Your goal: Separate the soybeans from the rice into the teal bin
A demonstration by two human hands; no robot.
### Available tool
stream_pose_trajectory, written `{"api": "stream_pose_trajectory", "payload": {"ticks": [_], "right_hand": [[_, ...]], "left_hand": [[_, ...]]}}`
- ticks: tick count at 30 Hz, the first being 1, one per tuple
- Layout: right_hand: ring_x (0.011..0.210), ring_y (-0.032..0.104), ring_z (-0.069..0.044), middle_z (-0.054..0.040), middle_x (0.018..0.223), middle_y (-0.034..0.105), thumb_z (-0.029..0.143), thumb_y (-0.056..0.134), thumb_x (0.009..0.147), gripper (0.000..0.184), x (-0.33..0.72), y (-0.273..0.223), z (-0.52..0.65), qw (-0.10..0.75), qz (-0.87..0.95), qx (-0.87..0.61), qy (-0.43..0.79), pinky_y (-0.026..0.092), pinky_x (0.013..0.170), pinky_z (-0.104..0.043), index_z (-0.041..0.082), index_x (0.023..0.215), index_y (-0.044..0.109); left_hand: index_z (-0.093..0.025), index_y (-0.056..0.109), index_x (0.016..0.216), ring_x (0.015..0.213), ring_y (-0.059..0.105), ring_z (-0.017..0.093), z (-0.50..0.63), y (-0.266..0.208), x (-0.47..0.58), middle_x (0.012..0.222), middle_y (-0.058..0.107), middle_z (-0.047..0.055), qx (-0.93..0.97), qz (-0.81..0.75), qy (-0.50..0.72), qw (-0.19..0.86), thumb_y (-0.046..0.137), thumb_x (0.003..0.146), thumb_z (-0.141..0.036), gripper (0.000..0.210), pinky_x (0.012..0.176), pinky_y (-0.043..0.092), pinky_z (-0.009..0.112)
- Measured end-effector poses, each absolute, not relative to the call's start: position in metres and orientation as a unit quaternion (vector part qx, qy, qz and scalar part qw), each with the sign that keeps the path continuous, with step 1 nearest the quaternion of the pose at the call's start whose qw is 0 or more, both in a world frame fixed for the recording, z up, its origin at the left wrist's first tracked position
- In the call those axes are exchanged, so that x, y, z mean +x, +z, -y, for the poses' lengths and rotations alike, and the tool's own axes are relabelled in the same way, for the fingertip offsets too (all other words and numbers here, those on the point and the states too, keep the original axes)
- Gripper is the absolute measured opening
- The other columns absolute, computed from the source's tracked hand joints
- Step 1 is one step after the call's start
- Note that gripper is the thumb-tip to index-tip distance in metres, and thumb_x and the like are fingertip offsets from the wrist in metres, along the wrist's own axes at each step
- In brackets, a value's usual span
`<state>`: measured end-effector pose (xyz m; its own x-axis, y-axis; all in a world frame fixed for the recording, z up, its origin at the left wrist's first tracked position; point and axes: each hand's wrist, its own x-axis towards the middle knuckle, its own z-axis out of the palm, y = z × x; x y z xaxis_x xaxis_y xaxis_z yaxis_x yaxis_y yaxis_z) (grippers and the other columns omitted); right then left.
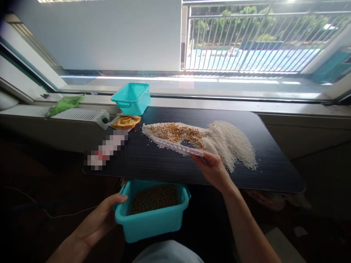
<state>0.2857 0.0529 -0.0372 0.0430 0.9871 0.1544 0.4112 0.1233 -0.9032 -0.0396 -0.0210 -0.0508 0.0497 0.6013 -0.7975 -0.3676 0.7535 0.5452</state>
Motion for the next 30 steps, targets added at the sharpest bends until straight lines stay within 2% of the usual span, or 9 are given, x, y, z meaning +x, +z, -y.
{"api": "stream_pose_trajectory", "payload": {"ticks": [2, 5, 9, 12, 21, 25, 30], "right_hand": [[0.072, 0.066, -0.022, -0.0022, 0.074, 0.074, 0.05, 0.066, 0.079, 0.036, 0.29, -0.041, -0.078, 0.457, 0.593, -0.598, 0.287, 0.053, 0.065, -0.032, 0.02, 0.093, 0.079], [0.058, 0.055, -0.015, 0.0004, 0.061, 0.063, 0.057, 0.063, 0.078, 0.042, 0.294, -0.04, -0.108, 0.451, 0.582, -0.622, 0.268, 0.042, 0.052, -0.026, 0.018, 0.081, 0.078], [0.049, 0.04, -0.011, 0.0027, 0.05, 0.05, 0.062, 0.061, 0.077, 0.047, 0.296, -0.035, -0.122, 0.453, 0.579, -0.625, 0.262, 0.031, 0.046, -0.024, 0.017, 0.073, 0.075], [0.048, 0.037, -0.01, 0.003, 0.048, 0.046, 0.064, 0.06, 0.076, 0.049, 0.297, -0.037, -0.119, 0.451, 0.587, -0.617, 0.269, 0.029, 0.044, -0.024, 0.017, 0.071, 0.074], [0.058, 0.057, -0.016, 0.0005, 0.058, 0.064, 0.056, 0.061, 0.081, 0.043, 0.297, -0.047, -0.093, 0.457, 0.617, -0.579, 0.275, 0.046, 0.053, -0.027, 0.018, 0.07, 0.076], [0.076, 0.07, -0.025, -0.0043, 0.081, 0.077, 0.057, 0.062, 0.08, 0.042, 0.299, -0.05, -0.083, 0.466, 0.627, -0.56, 0.274, 0.056, 0.068, -0.034, 0.02, 0.083, 0.08], [0.087, 0.074, -0.03, -0.0077, 0.094, 0.079, 0.054, 0.064, 0.08, 0.038, 0.301, -0.052, -0.069, 0.467, 0.637, -0.544, 0.283, 0.058, 0.082, -0.042, 0.022, 0.094, 0.08]], "left_hand": [[-0.013, 0.07, 0.084, 0.064, 0.062, 0.015, 0.02, -0.051, -0.037, 0.077, 0.07, 0.003, 0.085, -0.595, 0.338, 0.724, 0.075, 0.069, -0.016, 0.016, 0.06, 0.053, 0.025], [-0.013, 0.069, 0.079, 0.063, 0.062, 0.016, 0.02, -0.053, -0.031, 0.072, 0.068, 0.003, 0.071, -0.588, 0.337, 0.732, 0.075, 0.069, -0.017, 0.012, 0.061, 0.053, 0.027], [-0.015, 0.066, 0.076, 0.064, 0.064, 0.016, 0.019, -0.056, -0.022, 0.072, 0.068, 0.002, 0.064, -0.578, 0.342, 0.738, 0.077, 0.067, -0.017, 0.015, 0.064, 0.053, 0.028], [-0.015, 0.066, 0.08, 0.067, 0.066, 0.02, 0.018, -0.058, -0.017, 0.074, 0.068, 0.003, 0.061, -0.563, 0.331, 0.755, 0.078, 0.066, -0.019, 0.019, 0.068, 0.054, 0.031], [-0.026, 0.067, 0.094, 0.077, 0.07, 0.032, 0.015, -0.064, -0.015, 0.078, 0.07, 0.007, 0.018, -0.55, 0.306, 0.777, 0.081, 0.062, -0.025, 0.035, 0.065, 0.055, 0.04], [-0.022, 0.065, 0.095, 0.075, 0.07, 0.029, 0.014, -0.069, -0.013, 0.073, 0.067, 0.004, 0.029, -0.541, 0.319, 0.778, 0.079, 0.063, -0.02, 0.035, 0.067, 0.055, 0.038], [-0.02, 0.064, 0.089, 0.07, 0.068, 0.026, 0.014, -0.074, -0.011, 0.069, 0.066, 0.003, 0.042, -0.54, 0.34, 0.769, 0.077, 0.066, -0.018, 0.026, 0.066, 0.054, 0.035]]}}
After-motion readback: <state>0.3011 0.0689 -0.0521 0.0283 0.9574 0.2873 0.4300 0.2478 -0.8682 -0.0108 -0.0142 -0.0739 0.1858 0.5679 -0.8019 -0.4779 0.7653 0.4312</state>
